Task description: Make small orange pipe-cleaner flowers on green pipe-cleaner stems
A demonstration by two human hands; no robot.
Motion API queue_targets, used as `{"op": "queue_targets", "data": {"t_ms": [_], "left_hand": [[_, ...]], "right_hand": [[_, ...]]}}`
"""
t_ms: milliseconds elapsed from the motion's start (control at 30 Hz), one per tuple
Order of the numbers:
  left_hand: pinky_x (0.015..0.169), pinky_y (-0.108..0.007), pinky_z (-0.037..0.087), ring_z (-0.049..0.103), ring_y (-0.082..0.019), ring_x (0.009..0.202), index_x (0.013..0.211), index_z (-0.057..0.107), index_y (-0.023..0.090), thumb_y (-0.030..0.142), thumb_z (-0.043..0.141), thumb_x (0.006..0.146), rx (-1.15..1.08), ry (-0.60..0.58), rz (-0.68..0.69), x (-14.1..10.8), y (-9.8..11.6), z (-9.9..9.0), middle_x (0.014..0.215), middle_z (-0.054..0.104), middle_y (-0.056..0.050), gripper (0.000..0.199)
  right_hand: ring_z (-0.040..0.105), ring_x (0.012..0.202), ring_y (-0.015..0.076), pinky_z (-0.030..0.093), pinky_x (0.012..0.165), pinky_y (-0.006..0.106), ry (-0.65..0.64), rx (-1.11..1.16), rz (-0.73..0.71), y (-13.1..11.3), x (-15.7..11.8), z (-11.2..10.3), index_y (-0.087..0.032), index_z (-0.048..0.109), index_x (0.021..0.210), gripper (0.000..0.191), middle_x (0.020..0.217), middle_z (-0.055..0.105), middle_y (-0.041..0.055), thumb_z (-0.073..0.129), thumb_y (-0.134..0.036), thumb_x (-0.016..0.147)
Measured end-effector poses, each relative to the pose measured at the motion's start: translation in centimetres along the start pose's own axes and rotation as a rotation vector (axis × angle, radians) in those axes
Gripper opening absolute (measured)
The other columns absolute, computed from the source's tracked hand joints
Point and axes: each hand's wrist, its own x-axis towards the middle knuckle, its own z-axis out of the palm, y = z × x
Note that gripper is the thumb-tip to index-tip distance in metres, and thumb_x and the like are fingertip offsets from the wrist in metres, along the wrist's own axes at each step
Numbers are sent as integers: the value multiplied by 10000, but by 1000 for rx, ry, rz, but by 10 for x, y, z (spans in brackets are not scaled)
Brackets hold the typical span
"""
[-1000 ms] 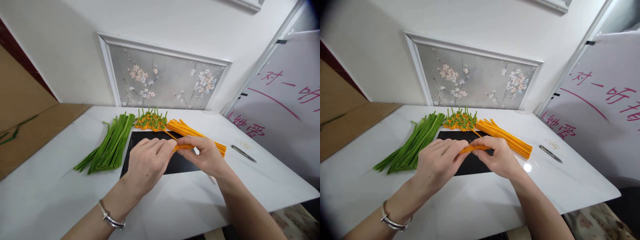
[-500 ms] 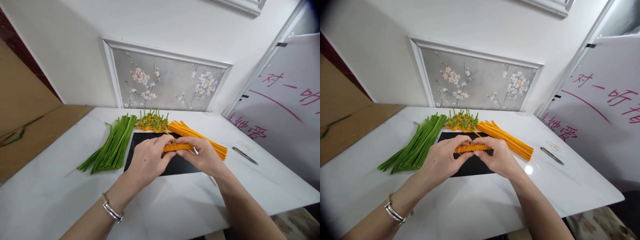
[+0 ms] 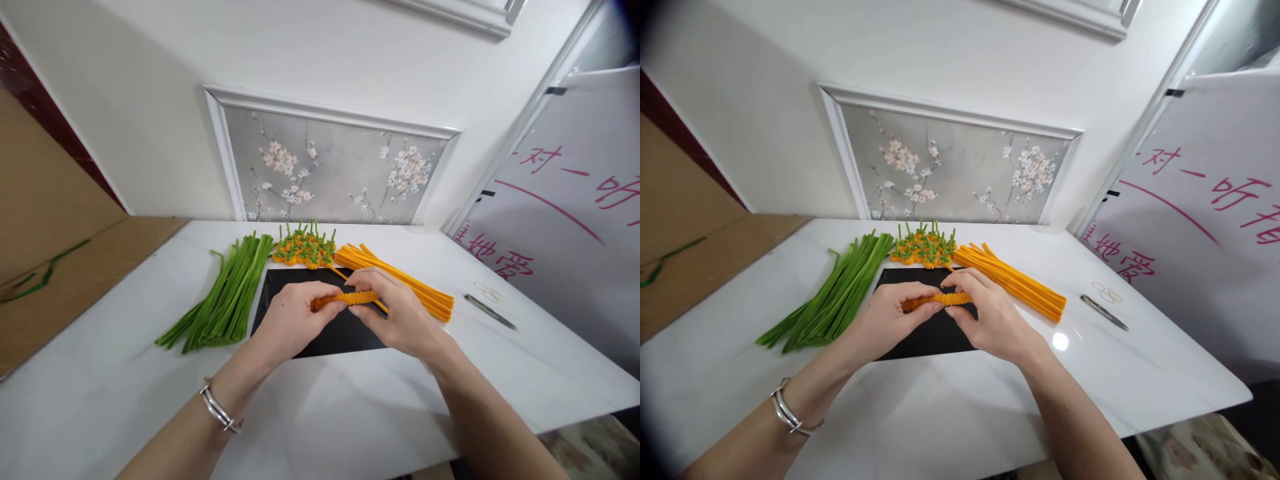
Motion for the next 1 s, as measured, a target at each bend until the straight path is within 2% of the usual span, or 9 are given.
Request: {"op": "queue_targets", "data": {"t_ms": [167,300,467,600,767,1000], "left_hand": [[576,-217,444,614,-122,646,877,715,234,139,581,826,20,71,-30,0,1,-1,763,707,15,172],[640,-228,467,637,-131,717,912,700,243,178,644,808,54,83,-59,0,2,-3,849,723,20,135],[522,-224,430,608,-130,591,976,699,252,287,666,809,79,8,-21,0,3,-9,756,710,26,174],[564,-218,427,596,-120,626,922,707,244,253,584,874,51,-13,-20,0,3,-9,740,693,31,132],[610,-215,411,597,-116,702,871,688,217,241,570,898,92,-52,-8,0,1,-7,783,676,25,123],[579,-242,386,614,-133,670,890,638,180,220,515,931,300,43,172,-2,0,-4,792,685,-3,136]], "right_hand": [[674,828,192,557,757,332,-11,-51,59,7,1,-7,-222,647,1064,201,970,706,51,622,-292,878],[677,701,178,560,692,320,21,-63,24,12,0,-4,-228,701,1005,174,838,720,35,551,-264,925],[696,806,182,570,748,308,120,-72,-56,15,-2,-2,-244,715,1044,192,930,728,45,569,-232,920],[694,859,169,563,795,285,128,-70,-116,16,-2,0,-218,716,1048,191,963,729,55,582,-195,913],[693,767,148,564,727,255,99,-78,-113,18,-3,2,-220,703,1045,174,925,735,34,581,-227,920],[695,758,168,569,705,282,124,-86,-98,17,-3,3,-215,695,1025,166,913,738,50,563,-247,929]]}}
